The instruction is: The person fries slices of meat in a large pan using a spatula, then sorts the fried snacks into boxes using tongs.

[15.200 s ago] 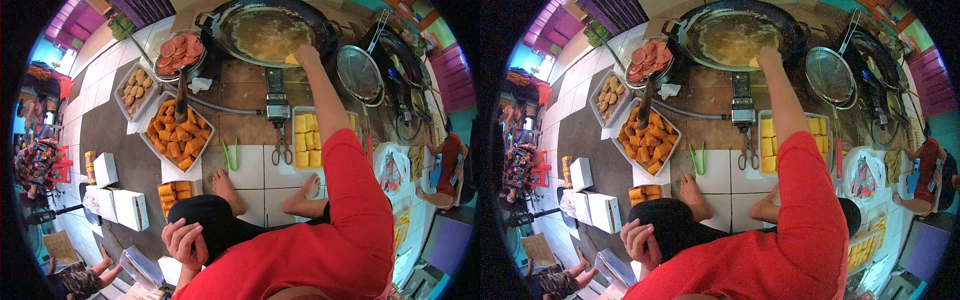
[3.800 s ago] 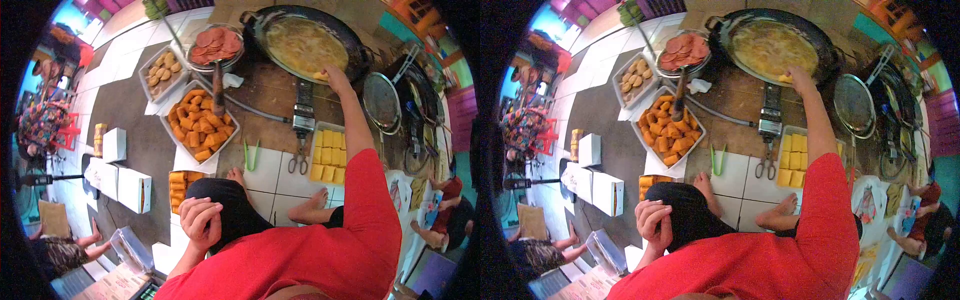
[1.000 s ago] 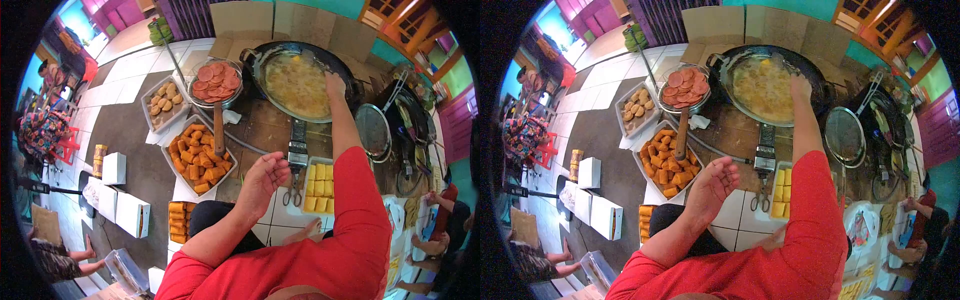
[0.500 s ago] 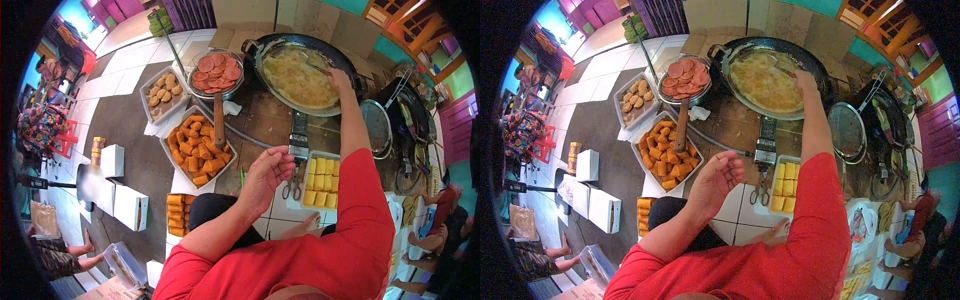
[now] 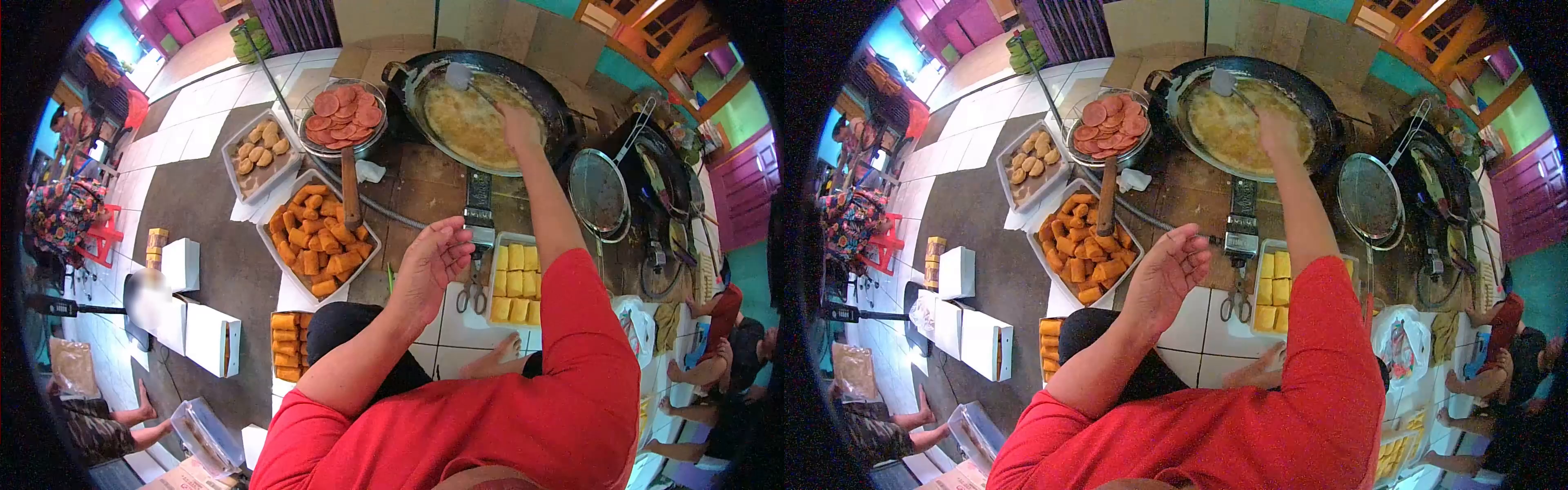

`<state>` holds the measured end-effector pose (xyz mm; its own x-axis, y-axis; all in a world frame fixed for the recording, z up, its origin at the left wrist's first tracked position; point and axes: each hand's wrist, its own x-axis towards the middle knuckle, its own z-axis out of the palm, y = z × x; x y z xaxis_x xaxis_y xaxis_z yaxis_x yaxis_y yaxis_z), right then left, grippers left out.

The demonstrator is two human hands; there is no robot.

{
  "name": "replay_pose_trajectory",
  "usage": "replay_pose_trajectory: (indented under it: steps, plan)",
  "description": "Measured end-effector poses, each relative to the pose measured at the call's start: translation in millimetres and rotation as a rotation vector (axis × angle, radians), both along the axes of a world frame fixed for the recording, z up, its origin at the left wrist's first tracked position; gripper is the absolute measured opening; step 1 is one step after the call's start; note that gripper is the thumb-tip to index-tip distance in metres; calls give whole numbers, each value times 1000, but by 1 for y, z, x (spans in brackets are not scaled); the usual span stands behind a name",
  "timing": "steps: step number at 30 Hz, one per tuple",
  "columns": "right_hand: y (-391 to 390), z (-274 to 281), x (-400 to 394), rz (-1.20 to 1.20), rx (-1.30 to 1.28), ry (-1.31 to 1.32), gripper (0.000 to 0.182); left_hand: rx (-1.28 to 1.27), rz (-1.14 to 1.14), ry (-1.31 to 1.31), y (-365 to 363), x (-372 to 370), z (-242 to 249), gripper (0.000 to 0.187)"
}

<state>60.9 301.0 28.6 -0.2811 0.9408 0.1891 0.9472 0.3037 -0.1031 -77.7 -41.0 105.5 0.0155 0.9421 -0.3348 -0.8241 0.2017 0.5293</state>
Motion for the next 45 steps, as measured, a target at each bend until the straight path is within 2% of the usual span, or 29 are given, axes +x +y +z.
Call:
replay_pose_trajectory:
  steps: [5, 7, 11, 13, 16, 19, 22, 23, 26, 28, 32, 35, 36, 38, 40, 41, 43, 45]
  plan:
    - [22, -24, -38, 22, -19, -94, 41, -12, 2, 18, 0, 1, 0, 30]
    - [8, -4, -44, 2, -71, -214, 40, -8, 8, 25, -1, -1, -1, 30]
    - [9, -7, -31, -54, -1, -147, 45, 9, 28, 42, -2, -7, -9, 29]
    - [-20, 10, -12, -138, 24, -88, 46, 16, 41, 48, -1, -9, -9, 29]
    - [-30, -12, 49, -219, -27, 243, 42, 27, 55, 53, -5, -12, -10, 29]
    - [-80, -36, 126, -324, 84, 592, 40, -18, 73, 38, -12, -13, 1, 28]
    - [-136, -69, 199, -442, 294, 703, 39, 96, 50, 94, -24, -19, -10, 28]
    - [-149, -77, 219, -507, 270, 704, 40, 124, 55, 73, -26, -20, -12, 29]
    - [-197, -101, 274, -687, 158, 651, 42, 142, 49, 17, -34, -17, -12, 29]
    - [-200, -113, 299, -741, 57, 561, 42, 119, 39, -1, -35, -12, -8, 27]
    - [-188, -149, 337, -706, -28, 515, 38, 130, -3, -52, -32, 1, -6, 25]
    - [-201, -121, 321, -394, 535, 22, 33, 150, -56, -67, -28, 11, -8, 25]
    - [-202, -116, 310, -354, 504, 130, 26, 136, -49, -53, -26, 14, -6, 24]
    - [-215, -131, 295, -236, 207, 375, 25, 109, -36, -27, -23, 22, -2, 23]
    - [-226, -202, 289, -283, -207, 28, 24, 96, -44, -19, -20, 23, -4, 23]
    - [-241, -209, 275, -269, -495, -118, 22, 95, -52, -19, -17, 24, -5, 23]
    - [-285, -239, 260, -328, -439, 191, 19, 72, -47, 19, -16, 26, -4, 23]
    - [-289, -258, 264, -474, -298, 184, 21, 46, -35, 38, -17, 25, -4, 23]
